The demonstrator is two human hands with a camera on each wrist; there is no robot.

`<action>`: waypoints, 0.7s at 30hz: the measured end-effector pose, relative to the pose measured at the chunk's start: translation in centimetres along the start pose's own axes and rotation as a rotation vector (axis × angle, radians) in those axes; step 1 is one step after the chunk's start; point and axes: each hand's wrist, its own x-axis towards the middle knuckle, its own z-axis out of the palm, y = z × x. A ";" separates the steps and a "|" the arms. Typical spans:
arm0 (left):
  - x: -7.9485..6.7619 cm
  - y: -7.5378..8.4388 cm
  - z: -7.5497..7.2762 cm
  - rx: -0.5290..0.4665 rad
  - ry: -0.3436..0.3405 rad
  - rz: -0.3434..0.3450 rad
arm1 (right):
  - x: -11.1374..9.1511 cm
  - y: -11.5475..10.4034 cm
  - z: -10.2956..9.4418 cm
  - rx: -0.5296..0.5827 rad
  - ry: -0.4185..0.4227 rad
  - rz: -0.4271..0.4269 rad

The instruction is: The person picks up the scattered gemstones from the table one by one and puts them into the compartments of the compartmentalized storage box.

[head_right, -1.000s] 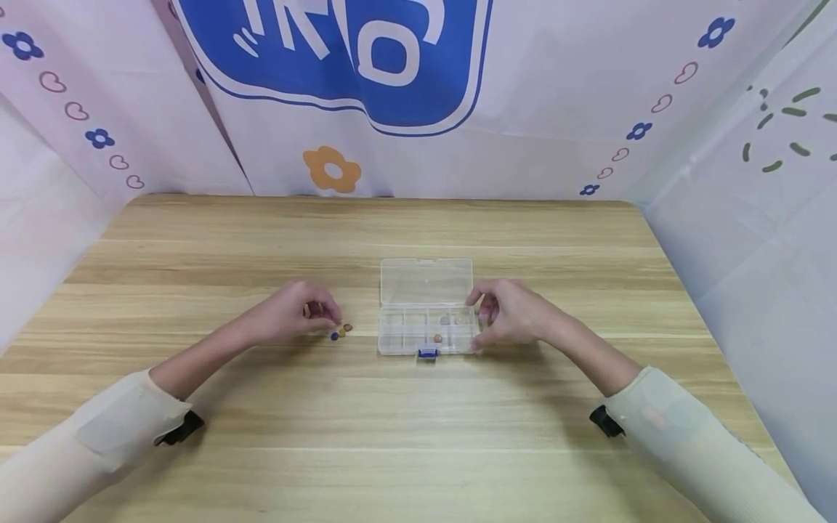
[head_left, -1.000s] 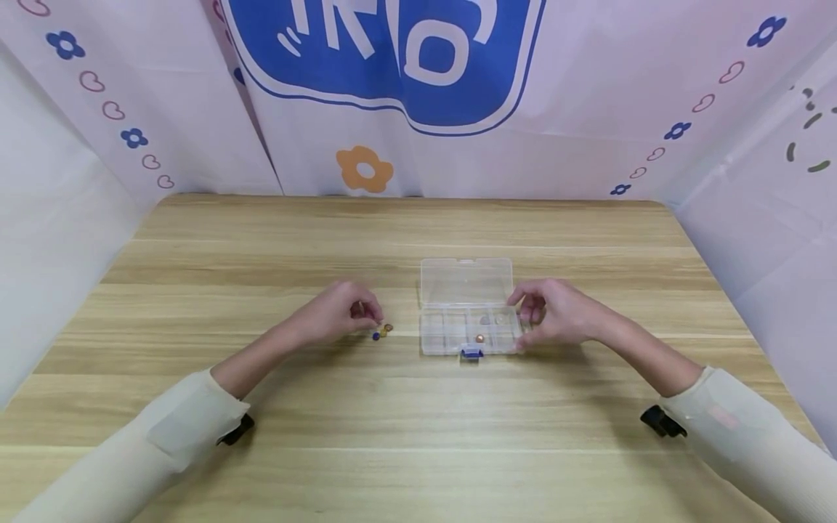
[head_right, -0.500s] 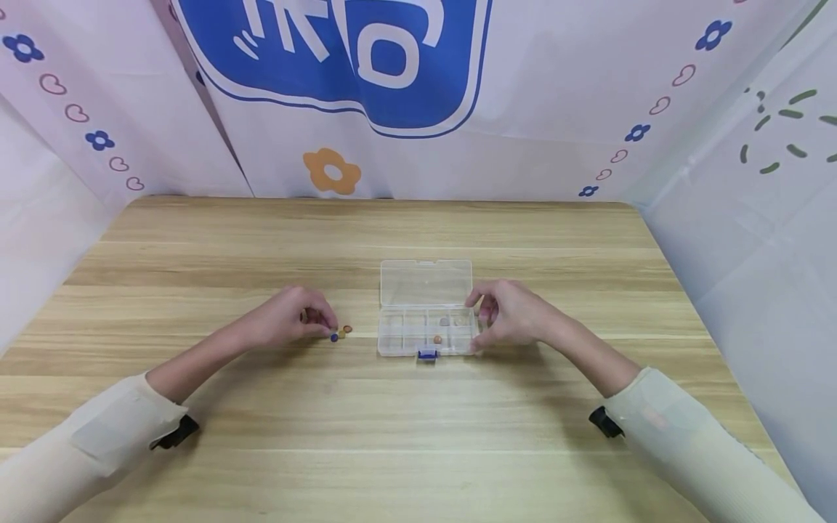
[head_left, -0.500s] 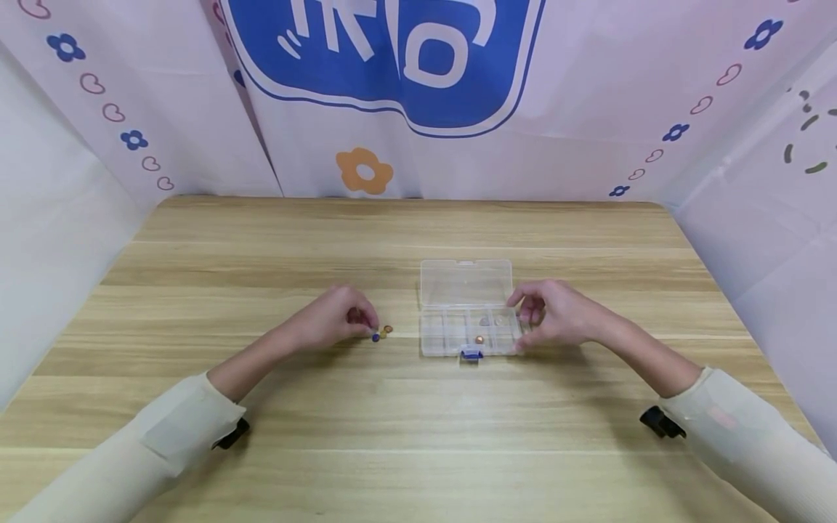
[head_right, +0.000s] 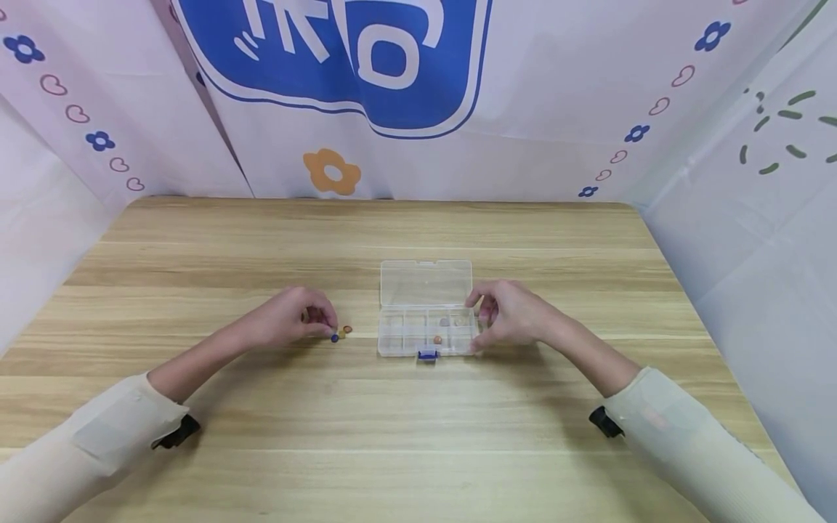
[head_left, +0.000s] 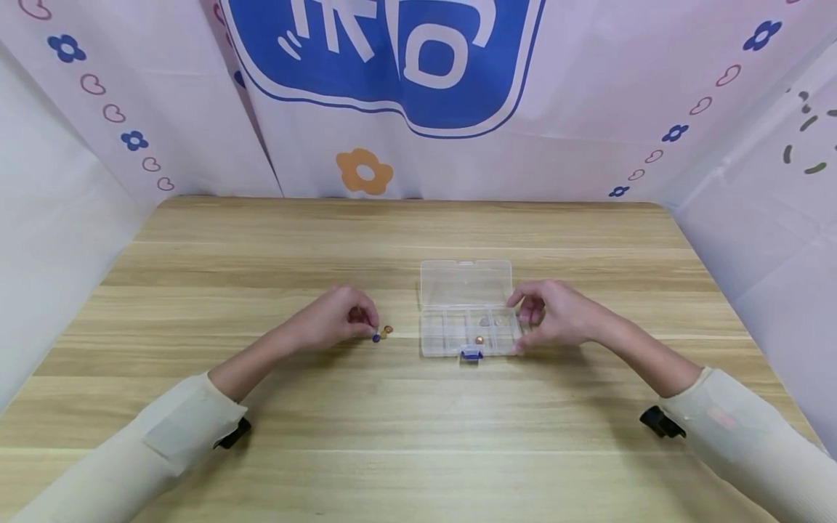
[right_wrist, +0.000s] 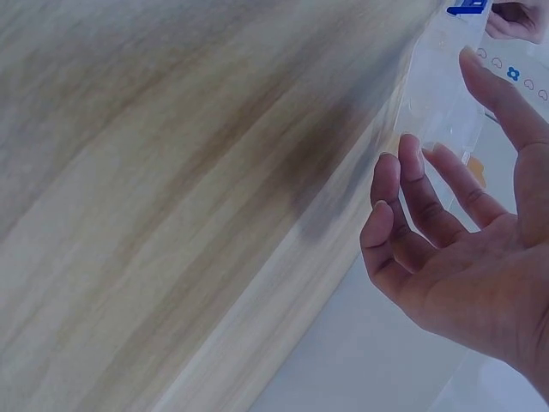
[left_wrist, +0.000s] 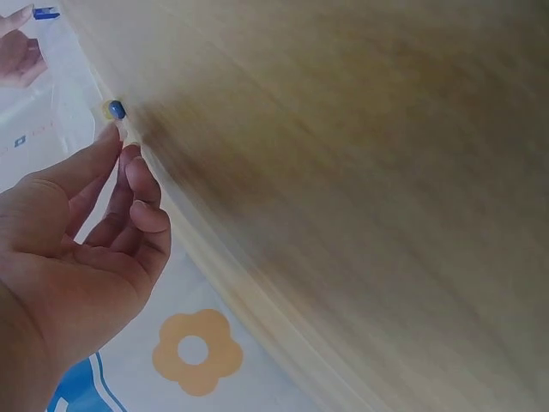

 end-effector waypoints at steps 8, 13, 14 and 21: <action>-0.1 0.3 -0.6 -0.046 -0.005 -0.028 | -0.1 0.0 0.0 0.000 0.004 0.000; 0.1 0.3 -0.7 -0.042 0.021 -0.030 | -0.1 0.1 0.0 0.000 0.003 0.002; 0.2 0.4 -0.6 -0.040 0.025 -0.026 | -0.1 0.1 0.0 0.000 0.003 0.003; 0.6 0.9 -0.4 -0.043 0.037 -0.008 | -0.1 0.2 0.0 0.007 0.003 -0.002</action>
